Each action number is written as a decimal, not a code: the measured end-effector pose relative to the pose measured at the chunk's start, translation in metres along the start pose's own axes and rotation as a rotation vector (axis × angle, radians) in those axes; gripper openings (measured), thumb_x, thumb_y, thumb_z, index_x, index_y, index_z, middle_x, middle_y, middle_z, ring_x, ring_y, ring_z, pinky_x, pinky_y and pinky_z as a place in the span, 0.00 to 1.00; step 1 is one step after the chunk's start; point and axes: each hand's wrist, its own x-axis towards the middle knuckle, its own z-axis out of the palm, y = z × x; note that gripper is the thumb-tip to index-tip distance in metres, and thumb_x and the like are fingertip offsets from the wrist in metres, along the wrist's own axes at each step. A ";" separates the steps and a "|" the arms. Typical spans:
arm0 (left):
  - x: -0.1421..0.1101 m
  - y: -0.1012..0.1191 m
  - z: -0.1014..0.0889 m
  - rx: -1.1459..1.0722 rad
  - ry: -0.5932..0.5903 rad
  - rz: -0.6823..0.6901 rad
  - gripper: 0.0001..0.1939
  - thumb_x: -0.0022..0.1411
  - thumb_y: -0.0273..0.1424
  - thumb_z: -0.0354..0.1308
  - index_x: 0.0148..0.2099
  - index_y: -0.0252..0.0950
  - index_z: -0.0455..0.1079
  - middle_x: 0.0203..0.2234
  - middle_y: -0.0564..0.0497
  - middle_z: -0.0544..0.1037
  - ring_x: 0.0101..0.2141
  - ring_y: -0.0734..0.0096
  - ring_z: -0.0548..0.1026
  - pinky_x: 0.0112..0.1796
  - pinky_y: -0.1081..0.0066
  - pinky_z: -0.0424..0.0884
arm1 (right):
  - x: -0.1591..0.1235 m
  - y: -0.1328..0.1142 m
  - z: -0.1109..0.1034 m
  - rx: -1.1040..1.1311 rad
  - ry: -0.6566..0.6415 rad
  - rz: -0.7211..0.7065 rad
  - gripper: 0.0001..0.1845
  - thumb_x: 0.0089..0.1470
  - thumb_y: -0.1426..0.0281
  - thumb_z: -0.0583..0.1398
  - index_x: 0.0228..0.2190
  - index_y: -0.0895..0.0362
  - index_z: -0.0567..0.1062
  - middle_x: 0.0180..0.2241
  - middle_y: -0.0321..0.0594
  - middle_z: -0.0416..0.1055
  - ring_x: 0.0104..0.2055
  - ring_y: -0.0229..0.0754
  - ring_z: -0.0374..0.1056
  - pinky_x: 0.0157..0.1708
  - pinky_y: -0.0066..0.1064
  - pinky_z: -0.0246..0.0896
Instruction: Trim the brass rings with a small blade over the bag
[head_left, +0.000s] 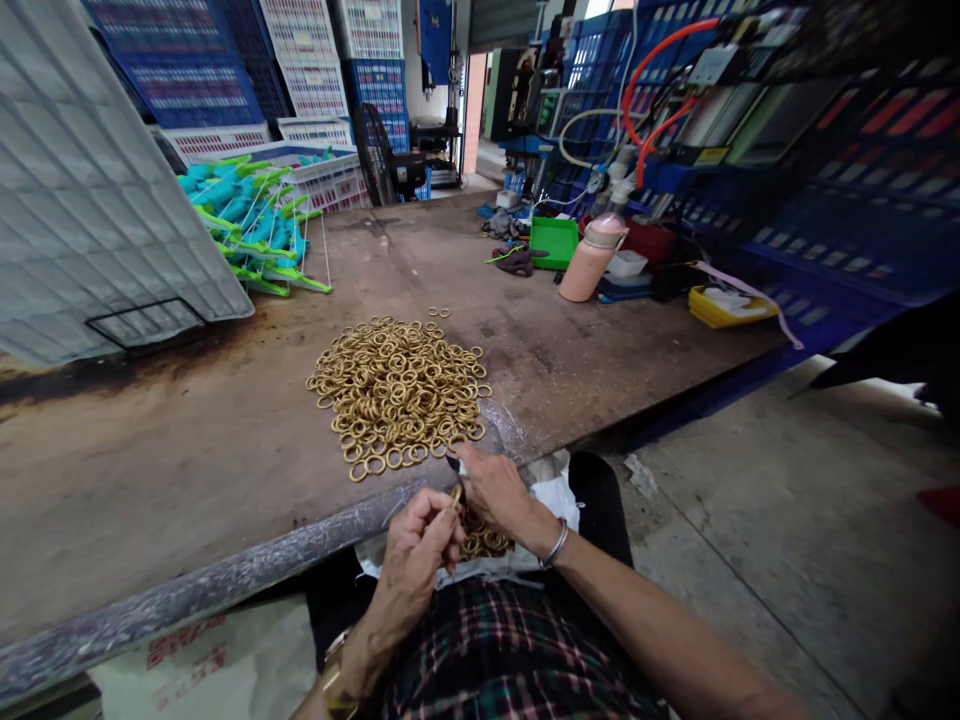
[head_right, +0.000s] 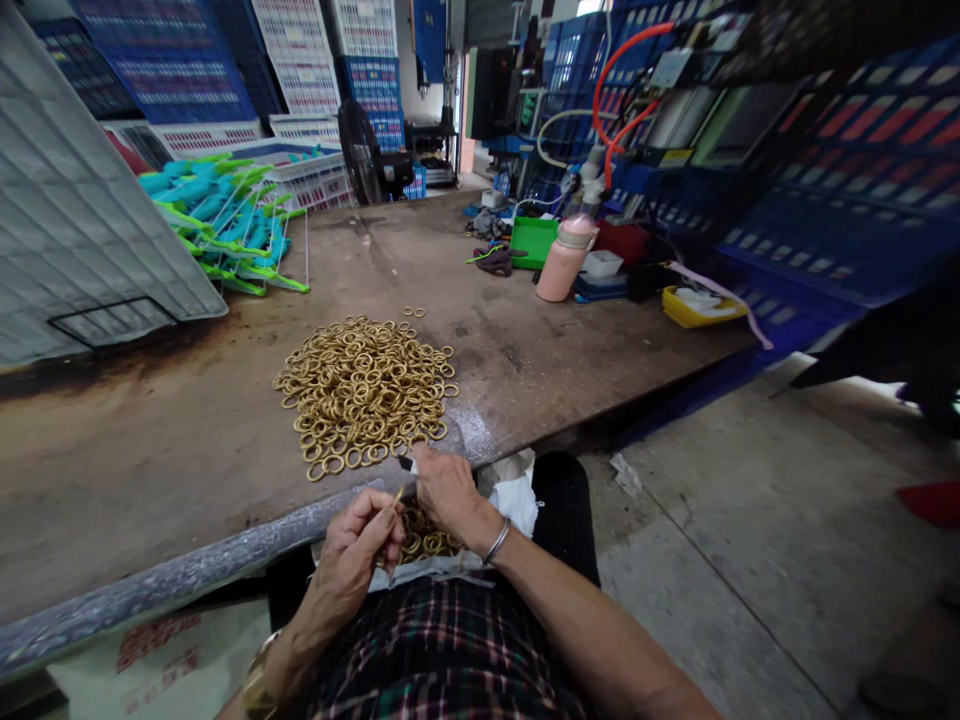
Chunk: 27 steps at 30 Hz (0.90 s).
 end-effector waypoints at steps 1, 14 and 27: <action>0.000 -0.001 0.000 -0.062 -0.029 -0.012 0.14 0.52 0.41 0.58 0.29 0.34 0.64 0.18 0.57 0.68 0.16 0.82 0.62 0.16 0.79 0.59 | 0.002 0.002 -0.001 -0.003 0.031 0.023 0.15 0.52 0.76 0.48 0.42 0.59 0.64 0.33 0.45 0.72 0.33 0.43 0.69 0.30 0.29 0.54; 0.011 -0.001 -0.014 -0.578 0.012 -0.263 0.09 0.49 0.31 0.61 0.32 0.34 0.65 0.22 0.54 0.71 0.21 0.79 0.68 0.17 0.81 0.57 | 0.014 0.005 -0.006 -0.104 0.092 0.114 0.12 0.55 0.74 0.47 0.42 0.56 0.62 0.36 0.43 0.71 0.33 0.42 0.68 0.29 0.28 0.54; 0.019 0.002 -0.014 0.109 0.272 0.169 0.12 0.50 0.35 0.59 0.37 0.37 0.68 0.16 0.59 0.66 0.16 0.79 0.61 0.17 0.79 0.58 | 0.011 0.004 0.004 0.869 0.104 -0.016 0.03 0.48 0.71 0.52 0.25 0.57 0.65 0.21 0.29 0.62 0.24 0.33 0.58 0.26 0.23 0.52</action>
